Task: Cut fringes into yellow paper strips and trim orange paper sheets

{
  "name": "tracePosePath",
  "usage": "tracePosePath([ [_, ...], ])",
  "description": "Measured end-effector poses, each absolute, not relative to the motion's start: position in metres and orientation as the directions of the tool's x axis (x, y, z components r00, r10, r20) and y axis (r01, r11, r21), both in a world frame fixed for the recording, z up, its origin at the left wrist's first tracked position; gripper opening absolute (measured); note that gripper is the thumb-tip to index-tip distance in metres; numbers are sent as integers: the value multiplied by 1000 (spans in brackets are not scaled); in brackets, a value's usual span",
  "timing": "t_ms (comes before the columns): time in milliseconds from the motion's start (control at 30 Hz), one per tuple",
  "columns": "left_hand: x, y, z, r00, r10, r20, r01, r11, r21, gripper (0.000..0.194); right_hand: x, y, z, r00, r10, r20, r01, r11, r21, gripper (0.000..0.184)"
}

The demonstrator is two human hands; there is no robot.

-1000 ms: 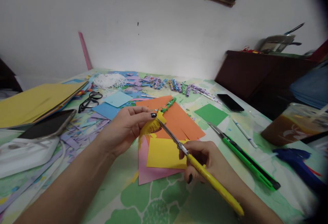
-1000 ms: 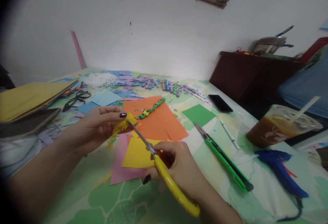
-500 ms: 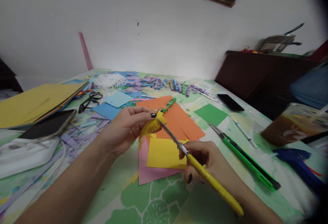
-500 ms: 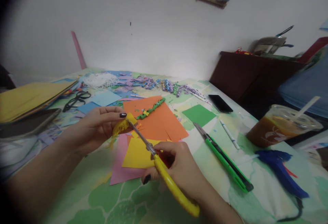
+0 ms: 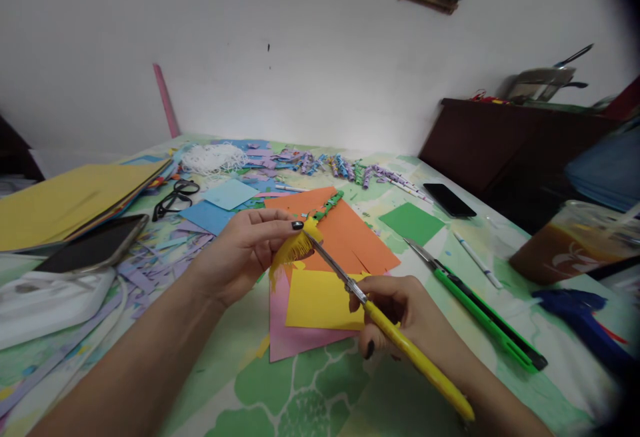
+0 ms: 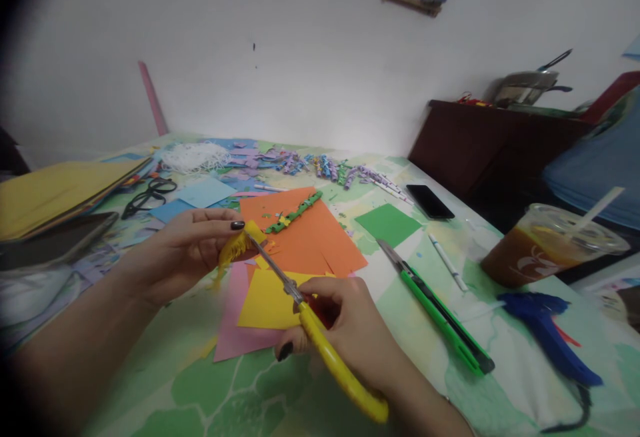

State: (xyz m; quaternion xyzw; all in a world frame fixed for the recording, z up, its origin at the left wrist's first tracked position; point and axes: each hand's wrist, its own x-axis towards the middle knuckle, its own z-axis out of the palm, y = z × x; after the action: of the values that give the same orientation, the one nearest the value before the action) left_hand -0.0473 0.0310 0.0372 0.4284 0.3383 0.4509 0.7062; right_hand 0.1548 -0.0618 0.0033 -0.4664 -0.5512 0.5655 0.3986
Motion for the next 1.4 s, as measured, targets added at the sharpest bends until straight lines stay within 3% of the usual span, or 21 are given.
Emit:
tracePosePath([
  [500,-47,31,37,362,928,-86,-341,218,914,17,155,-63,5,-233,969,-81,201,-34,-979,29],
  [700,-47,30,37,371,925,-89,-307,212,928,20,153,-65,4,-261,963,-58,93,-35,-995,29],
  [1100,-47,31,36,407,910,-75,-320,219,922,13,155,-63,3,-304,953,4,56,22,-998,25],
  [1400,-48,32,33,402,912,-81,-318,222,922,18,156,-63,1,-287,958,7,32,17,-999,34],
])
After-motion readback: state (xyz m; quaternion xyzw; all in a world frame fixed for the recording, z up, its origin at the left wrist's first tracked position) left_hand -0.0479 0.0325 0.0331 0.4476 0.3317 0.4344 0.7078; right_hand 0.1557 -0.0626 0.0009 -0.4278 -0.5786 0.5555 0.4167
